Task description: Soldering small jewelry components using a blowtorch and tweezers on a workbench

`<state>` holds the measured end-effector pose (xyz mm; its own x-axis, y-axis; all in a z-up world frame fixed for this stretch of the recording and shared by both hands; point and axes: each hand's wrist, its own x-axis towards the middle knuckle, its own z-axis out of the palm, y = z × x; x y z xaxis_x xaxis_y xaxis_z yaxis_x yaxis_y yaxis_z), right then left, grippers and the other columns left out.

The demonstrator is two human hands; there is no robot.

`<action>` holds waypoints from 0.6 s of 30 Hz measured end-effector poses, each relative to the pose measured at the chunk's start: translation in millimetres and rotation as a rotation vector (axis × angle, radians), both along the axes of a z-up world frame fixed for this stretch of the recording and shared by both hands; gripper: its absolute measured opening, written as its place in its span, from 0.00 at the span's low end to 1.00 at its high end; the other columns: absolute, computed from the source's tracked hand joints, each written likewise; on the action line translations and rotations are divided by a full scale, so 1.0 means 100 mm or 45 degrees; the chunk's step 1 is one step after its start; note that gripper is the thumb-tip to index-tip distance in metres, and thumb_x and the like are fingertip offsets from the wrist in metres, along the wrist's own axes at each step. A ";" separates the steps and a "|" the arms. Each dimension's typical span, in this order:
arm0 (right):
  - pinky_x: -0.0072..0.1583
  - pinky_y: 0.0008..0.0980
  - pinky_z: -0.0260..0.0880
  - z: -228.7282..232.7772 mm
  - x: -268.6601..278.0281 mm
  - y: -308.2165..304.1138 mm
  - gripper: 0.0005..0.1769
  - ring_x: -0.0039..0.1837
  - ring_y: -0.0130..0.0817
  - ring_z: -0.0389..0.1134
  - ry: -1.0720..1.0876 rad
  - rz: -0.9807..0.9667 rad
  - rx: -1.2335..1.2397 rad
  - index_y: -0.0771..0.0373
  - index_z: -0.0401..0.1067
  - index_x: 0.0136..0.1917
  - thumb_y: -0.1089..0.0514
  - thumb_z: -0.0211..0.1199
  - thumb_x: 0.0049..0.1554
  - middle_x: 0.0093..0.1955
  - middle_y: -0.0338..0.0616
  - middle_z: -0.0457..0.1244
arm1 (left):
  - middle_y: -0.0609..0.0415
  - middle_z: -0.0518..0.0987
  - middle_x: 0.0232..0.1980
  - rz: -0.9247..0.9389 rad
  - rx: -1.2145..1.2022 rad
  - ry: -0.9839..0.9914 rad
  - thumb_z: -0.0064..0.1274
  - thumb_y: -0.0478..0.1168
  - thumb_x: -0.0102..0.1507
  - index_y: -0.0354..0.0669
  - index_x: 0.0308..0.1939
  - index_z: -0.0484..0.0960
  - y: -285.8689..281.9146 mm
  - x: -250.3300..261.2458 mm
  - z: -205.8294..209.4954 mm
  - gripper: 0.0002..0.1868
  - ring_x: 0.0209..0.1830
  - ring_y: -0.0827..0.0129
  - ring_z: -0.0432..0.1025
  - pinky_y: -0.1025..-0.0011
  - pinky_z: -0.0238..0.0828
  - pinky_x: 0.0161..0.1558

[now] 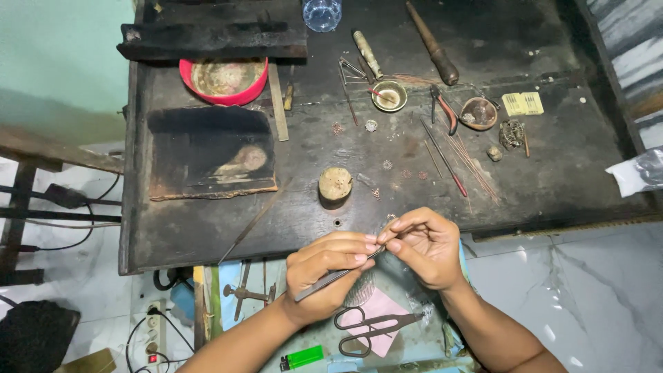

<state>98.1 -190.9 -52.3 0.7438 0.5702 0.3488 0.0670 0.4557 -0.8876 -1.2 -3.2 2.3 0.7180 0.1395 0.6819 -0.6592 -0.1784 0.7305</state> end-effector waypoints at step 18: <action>0.59 0.34 0.72 0.04 0.06 0.11 0.17 0.54 0.36 0.70 -0.009 0.027 0.012 0.68 0.68 0.60 0.74 0.59 0.57 0.52 0.50 0.68 | 0.42 0.86 0.43 0.117 -0.064 0.180 0.59 0.21 0.53 0.35 0.34 0.75 0.03 -0.03 0.04 0.12 0.44 0.58 0.83 0.68 0.82 0.50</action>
